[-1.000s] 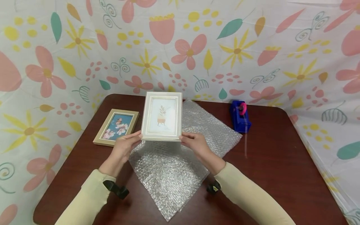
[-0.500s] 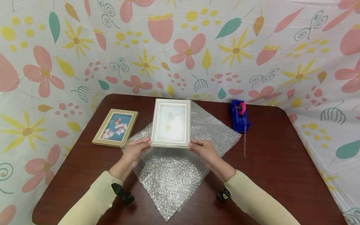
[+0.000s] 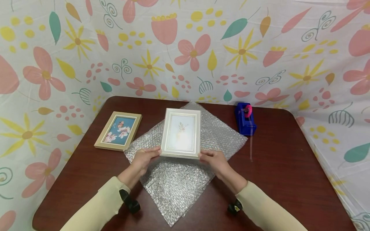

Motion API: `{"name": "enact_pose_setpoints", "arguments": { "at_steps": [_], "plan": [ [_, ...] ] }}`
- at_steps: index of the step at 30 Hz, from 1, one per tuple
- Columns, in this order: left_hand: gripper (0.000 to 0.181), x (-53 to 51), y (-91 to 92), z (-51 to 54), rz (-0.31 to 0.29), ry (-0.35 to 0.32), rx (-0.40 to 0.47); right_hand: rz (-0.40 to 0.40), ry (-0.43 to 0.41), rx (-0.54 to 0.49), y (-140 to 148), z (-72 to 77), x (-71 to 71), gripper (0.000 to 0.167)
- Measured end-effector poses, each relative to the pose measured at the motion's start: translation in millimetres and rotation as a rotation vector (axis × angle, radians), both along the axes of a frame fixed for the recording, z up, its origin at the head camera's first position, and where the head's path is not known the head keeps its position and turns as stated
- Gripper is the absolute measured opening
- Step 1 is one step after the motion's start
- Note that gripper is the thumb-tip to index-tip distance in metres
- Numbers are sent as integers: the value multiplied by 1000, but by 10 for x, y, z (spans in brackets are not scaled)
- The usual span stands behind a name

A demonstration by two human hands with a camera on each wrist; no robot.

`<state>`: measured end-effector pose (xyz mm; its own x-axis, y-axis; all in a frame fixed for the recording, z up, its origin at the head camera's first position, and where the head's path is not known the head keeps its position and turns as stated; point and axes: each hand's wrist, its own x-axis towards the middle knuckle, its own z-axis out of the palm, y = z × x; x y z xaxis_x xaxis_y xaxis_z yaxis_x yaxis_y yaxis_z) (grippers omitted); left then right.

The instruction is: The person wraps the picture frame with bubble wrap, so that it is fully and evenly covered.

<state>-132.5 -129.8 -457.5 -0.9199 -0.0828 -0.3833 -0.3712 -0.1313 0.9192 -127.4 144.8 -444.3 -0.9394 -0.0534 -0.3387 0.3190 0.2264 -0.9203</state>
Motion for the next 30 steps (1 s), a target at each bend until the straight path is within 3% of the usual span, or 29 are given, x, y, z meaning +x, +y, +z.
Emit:
{"name": "enact_pose_setpoints", "arguments": {
  "at_steps": [11, 21, 30],
  "plan": [
    [36, 70, 117, -129, -7, -9, -59, -7, -21, -50, 109, -96, 79, 43],
    [35, 69, 166, -100, -38, -17, -117, 8, 23, -151, 196, -200, 78, 47],
    [37, 62, 153, -114, -92, 30, -100, -14, -54, -100, 169, -161, 52, 43]
  ]
}}
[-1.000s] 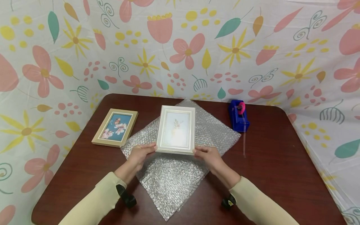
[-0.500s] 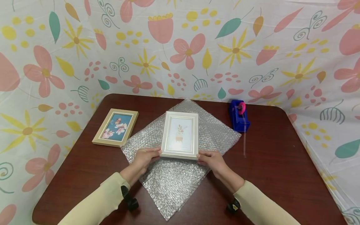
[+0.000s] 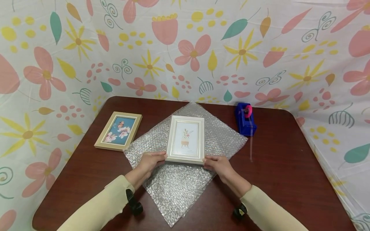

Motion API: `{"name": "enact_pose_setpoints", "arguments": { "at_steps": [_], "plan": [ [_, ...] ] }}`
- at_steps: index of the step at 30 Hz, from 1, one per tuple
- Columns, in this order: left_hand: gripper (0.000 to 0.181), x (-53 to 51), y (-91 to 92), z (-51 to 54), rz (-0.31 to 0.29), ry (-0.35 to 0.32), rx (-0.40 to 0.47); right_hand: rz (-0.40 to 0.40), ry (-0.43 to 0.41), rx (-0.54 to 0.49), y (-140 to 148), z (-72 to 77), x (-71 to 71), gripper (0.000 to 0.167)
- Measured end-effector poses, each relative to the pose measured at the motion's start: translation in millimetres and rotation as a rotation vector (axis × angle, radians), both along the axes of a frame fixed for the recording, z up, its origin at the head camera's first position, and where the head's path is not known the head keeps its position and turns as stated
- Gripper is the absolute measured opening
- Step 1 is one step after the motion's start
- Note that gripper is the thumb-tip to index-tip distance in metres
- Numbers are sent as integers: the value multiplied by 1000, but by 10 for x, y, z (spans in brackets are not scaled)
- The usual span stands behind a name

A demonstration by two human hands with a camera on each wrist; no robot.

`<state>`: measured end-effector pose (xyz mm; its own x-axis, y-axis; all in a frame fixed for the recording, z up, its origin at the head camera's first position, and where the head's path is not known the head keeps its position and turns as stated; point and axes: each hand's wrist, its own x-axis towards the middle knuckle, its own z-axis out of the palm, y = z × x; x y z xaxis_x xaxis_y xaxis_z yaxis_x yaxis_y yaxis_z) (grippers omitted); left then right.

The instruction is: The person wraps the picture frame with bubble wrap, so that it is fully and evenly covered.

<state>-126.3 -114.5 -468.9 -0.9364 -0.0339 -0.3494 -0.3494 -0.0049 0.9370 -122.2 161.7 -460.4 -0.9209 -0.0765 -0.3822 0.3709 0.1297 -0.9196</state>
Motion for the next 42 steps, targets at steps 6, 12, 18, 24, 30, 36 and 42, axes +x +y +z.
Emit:
{"name": "enact_pose_setpoints", "arguments": {
  "at_steps": [6, 12, 18, 24, 30, 36, 42],
  "plan": [
    [35, -50, 31, -16, 16, -41, -31, 4, -35, -4, 19, -50, -35, 45],
    [35, -68, 60, 13, 14, -63, -69, 0, -45, -15, 21, -78, -55, 45],
    [35, -78, 58, 4, -2, -64, -63, -1, -47, -36, 23, -96, -70, 47],
    [36, -77, 42, -16, -28, -68, -68, -9, -60, -20, 18, -128, -83, 45],
    [35, -91, 35, -16, -41, -63, -58, 2, -64, -4, 15, -125, -83, 43],
    [35, -113, 27, -37, -72, -68, -110, 38, -64, 12, 33, -100, -101, 41],
    [31, -147, 27, -8, -113, -9, -272, 104, -74, 102, 34, -20, -139, 37]
  ]
}}
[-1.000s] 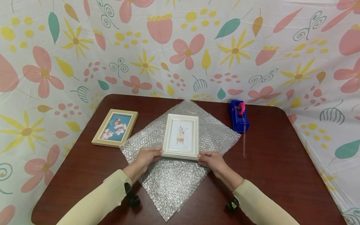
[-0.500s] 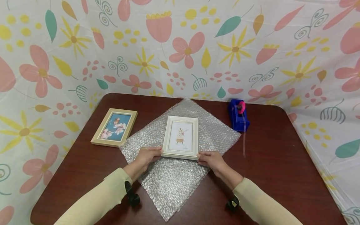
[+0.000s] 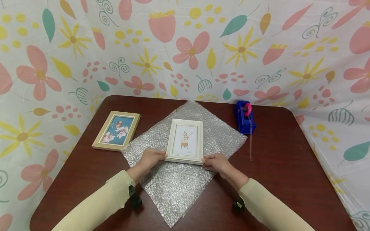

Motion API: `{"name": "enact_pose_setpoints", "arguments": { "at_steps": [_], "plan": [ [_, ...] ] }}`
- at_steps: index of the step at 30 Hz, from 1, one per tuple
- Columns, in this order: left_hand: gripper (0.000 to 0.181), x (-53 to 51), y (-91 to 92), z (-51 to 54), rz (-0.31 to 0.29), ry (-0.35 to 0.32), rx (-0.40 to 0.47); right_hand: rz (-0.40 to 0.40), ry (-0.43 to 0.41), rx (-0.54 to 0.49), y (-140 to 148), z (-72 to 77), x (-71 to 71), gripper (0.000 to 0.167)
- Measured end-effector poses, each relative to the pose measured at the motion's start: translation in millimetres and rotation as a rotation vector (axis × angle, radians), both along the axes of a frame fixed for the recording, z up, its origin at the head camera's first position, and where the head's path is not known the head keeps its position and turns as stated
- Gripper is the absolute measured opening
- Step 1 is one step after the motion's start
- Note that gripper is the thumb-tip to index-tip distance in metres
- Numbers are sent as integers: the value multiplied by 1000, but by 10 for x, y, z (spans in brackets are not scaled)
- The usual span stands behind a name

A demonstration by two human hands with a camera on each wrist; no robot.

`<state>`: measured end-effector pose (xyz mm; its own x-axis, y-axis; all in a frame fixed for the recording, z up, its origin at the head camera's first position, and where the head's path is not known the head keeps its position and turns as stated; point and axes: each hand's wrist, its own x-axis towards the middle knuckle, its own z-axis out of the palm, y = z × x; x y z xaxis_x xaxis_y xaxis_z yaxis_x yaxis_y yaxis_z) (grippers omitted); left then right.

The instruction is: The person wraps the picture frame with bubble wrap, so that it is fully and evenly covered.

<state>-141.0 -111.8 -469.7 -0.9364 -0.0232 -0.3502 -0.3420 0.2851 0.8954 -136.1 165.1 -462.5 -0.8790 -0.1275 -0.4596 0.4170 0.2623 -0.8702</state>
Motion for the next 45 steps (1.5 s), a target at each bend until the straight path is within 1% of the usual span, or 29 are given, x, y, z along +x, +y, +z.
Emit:
{"name": "enact_pose_setpoints", "arguments": {
  "at_steps": [2, 5, 7, 9, 11, 18, 21, 23, 29, 36, 39, 42, 44, 45],
  "plan": [
    [29, -15, -3, 11, -18, 35, -52, 22, -2, 31, -5, 45, -11, 37],
    [27, -26, -14, 40, -59, 74, -135, 60, 1, 117, -9, 88, -28, 36],
    [26, -28, -21, 56, -76, 86, -165, 85, 12, 171, -13, 100, -37, 36],
    [25, -23, -26, 65, -81, 90, -187, 94, 24, 209, -19, 93, -43, 34],
    [25, -11, -27, 61, -78, 95, -196, 95, 36, 222, -27, 82, -39, 34],
    [21, 31, -2, 25, -55, 116, -189, 60, 89, 257, -51, 57, -1, 30],
    [21, 32, -3, 21, -42, 110, -184, 70, 121, 300, -66, 57, 24, 29],
    [21, 29, -5, 22, -36, 100, -174, 90, 146, 347, -76, 61, 43, 29],
    [23, 27, -12, 24, -41, 93, -158, 138, 219, 430, -97, 71, 97, 28],
    [23, 34, -8, 11, -40, 91, -145, 148, 256, 480, -103, 47, 110, 25],
    [23, 33, 3, 5, -43, 94, -143, 155, 250, 496, -97, 56, 100, 25],
    [23, 31, -2, 7, -58, 105, -160, 156, 214, 465, -87, 56, 69, 26],
    [24, 25, -12, 16, -79, 106, -175, 141, 169, 408, -73, 51, 51, 27],
    [24, 21, -21, 21, -98, 111, -191, 127, 143, 375, -64, 45, 45, 28]
  ]
}}
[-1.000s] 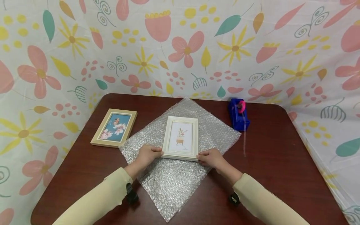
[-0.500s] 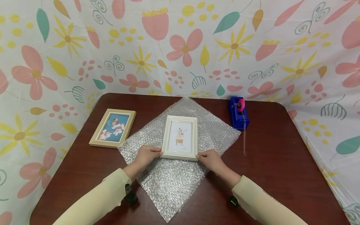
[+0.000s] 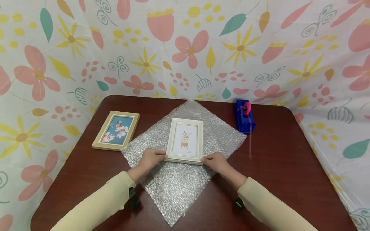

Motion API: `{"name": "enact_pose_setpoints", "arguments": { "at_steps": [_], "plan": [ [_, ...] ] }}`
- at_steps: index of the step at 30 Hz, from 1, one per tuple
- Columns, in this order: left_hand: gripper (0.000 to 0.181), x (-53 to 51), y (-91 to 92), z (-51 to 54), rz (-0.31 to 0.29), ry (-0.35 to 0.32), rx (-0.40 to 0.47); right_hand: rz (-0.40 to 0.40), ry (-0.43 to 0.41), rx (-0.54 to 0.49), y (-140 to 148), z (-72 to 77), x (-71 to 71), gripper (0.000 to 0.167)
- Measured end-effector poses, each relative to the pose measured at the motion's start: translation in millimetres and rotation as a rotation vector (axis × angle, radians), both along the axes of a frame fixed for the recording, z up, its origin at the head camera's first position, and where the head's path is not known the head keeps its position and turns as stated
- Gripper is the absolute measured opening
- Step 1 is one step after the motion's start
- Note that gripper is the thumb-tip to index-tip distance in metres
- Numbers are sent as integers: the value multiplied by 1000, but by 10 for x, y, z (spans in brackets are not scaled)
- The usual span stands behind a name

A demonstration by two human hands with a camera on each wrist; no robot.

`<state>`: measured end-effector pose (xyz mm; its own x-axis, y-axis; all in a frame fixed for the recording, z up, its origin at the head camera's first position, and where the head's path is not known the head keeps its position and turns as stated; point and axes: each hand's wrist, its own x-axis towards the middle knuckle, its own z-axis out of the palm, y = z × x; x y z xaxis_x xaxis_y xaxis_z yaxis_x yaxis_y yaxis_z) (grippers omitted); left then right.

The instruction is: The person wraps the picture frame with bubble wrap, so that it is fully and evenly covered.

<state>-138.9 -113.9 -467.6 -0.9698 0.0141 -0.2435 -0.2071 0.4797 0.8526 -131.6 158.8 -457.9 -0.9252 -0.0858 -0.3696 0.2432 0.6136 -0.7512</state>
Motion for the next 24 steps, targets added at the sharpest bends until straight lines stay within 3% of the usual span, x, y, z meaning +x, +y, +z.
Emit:
{"name": "enact_pose_setpoints", "arguments": {
  "at_steps": [4, 8, 11, 16, 24],
  "plan": [
    [25, -41, -43, 10, -95, 27, -84, -30, -21, -60, 46, -11, 40, 37],
    [32, -89, -72, 29, -215, 103, -191, 28, 118, -29, 70, -13, 225, 44],
    [42, -120, -101, 48, -297, 154, -253, 122, 263, -10, 66, -50, 422, 42],
    [53, -172, -146, 76, -385, 182, -303, 288, 481, 38, 77, -146, 656, 33],
    [59, -288, -148, 115, -517, 161, -402, 670, 716, 311, 88, -173, 696, 53]
  ]
}}
